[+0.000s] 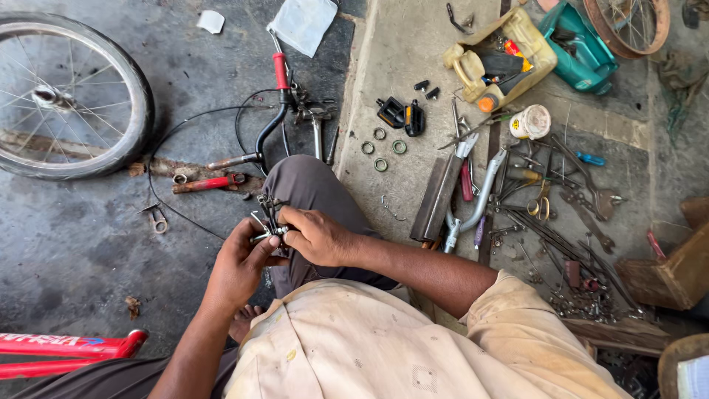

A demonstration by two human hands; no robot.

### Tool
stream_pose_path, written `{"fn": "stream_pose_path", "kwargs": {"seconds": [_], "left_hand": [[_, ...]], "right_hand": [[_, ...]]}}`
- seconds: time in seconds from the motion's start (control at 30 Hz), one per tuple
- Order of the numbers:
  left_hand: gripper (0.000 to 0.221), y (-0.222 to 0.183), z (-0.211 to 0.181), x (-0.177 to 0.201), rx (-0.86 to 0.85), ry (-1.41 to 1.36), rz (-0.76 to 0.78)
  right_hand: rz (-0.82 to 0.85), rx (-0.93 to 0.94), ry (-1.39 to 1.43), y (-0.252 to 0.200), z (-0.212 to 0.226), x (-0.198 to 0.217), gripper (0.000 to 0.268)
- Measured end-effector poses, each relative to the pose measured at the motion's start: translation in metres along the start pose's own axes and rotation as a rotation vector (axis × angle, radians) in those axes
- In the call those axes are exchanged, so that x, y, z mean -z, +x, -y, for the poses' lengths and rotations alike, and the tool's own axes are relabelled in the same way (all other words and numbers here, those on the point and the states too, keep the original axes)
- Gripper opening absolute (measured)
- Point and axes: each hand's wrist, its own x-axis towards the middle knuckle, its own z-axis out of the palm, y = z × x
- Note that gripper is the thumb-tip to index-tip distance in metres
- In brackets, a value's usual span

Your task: The person assembles and adjusts bicycle brake components, handling a brake lever, cable, and metal brackets, and applies grease to a front fork assembly.

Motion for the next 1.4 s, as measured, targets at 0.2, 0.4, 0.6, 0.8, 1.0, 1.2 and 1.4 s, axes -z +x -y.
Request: {"fn": "stream_pose_path", "kwargs": {"seconds": [0.2, 0.4, 0.6, 0.8, 1.0, 1.2, 1.4], "left_hand": [[0.018, 0.011, 0.029, 0.006, 0.108, -0.264, -0.072], [0.023, 0.019, 0.045, 0.073, -0.09, -0.65, 0.018], [0.025, 0.022, 0.052, 0.109, -0.133, -0.645, -0.003], [0.017, 0.027, 0.064, 0.114, -0.111, -0.464, -0.009], [0.027, 0.031, 0.083, 0.135, -0.128, -0.559, 0.086], [0.025, 0.027, 0.063, 0.108, -0.142, -0.169, -0.072], [0.013, 0.003, 0.041, 0.063, -0.157, -0.054, -0.059]], "right_hand": [[-0.185, 0.136, -0.345, -0.02, -0.007, 0.021, 0.027], [-0.637, -0.587, -0.712, -0.14, -0.157, 0.15, 0.019], [-0.892, -0.868, -0.739, -0.358, -0.255, 0.215, 0.013], [-0.755, -0.929, -0.64, -0.422, -0.295, 0.167, 0.015], [-1.091, -1.087, -0.622, -0.419, -0.333, 0.173, 0.013], [-1.068, -1.017, -0.676, -0.374, -0.322, 0.163, 0.011], [-1.07, -1.019, -0.838, -0.348, -0.312, 0.176, 0.016]]}}
